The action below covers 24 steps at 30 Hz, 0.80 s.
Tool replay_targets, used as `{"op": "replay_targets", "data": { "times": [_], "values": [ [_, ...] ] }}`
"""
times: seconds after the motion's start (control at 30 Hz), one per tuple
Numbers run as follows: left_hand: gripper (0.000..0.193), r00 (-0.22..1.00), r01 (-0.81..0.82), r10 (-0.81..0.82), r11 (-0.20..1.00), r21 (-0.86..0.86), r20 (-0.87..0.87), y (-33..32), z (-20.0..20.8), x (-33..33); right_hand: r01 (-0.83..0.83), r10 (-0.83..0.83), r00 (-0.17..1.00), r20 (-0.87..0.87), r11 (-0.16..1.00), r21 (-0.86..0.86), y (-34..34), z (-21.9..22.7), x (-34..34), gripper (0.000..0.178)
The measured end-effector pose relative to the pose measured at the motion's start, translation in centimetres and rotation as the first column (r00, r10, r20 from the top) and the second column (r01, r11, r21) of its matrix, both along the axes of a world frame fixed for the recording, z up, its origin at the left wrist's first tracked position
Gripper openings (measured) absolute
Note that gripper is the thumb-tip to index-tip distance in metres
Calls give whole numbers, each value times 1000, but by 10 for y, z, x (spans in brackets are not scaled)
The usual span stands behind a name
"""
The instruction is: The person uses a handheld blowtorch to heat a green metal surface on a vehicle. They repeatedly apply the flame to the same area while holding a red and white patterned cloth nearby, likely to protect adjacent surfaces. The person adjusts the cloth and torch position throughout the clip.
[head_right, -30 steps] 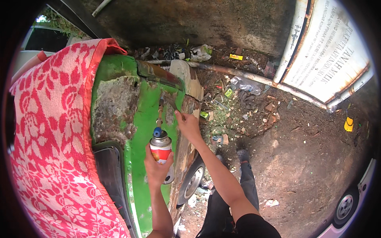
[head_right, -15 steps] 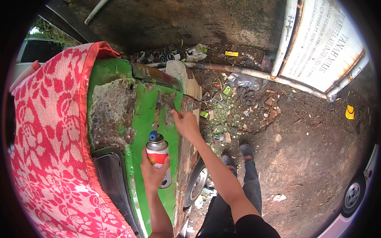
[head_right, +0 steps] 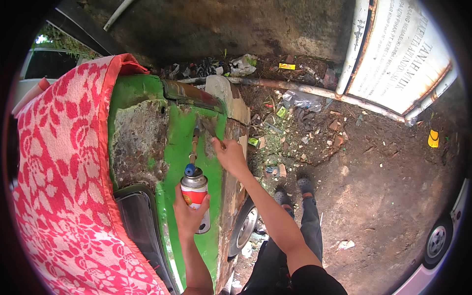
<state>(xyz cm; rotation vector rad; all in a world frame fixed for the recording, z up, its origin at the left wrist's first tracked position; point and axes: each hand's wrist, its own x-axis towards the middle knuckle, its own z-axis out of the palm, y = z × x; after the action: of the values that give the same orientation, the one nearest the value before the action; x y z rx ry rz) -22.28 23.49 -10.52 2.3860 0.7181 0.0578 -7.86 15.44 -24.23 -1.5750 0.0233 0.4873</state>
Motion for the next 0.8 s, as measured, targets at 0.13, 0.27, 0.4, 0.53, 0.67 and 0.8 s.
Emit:
{"op": "replay_targets", "data": {
  "times": [0.13,0.27,0.4,0.53,0.67,0.8],
  "values": [
    [71,999,27,-27,1000,11,24,-1,3,2,11,-10,1000,-28,1000,29,3,6,8,61],
    [69,1000,5,-5,1000,-27,20,-2,4,3,62,-61,997,-45,998,1,9,13,7,59],
    [67,1000,-10,10,1000,-29,21,-4,4,3,47,-47,999,-5,999,-9,9,14,-5,57],
    [67,1000,9,-9,1000,-9,14,-3,5,-1,10,-10,1000,-5,999,-31,0,12,1,53],
    [68,1000,1,-1,1000,-14,1,-3,2,-4,-26,28,999,17,997,-67,-1,13,7,50],
    [70,1000,-13,14,999,-31,12,-7,2,-5,25,-23,999,25,999,-45,0,6,7,56]
  ]
}}
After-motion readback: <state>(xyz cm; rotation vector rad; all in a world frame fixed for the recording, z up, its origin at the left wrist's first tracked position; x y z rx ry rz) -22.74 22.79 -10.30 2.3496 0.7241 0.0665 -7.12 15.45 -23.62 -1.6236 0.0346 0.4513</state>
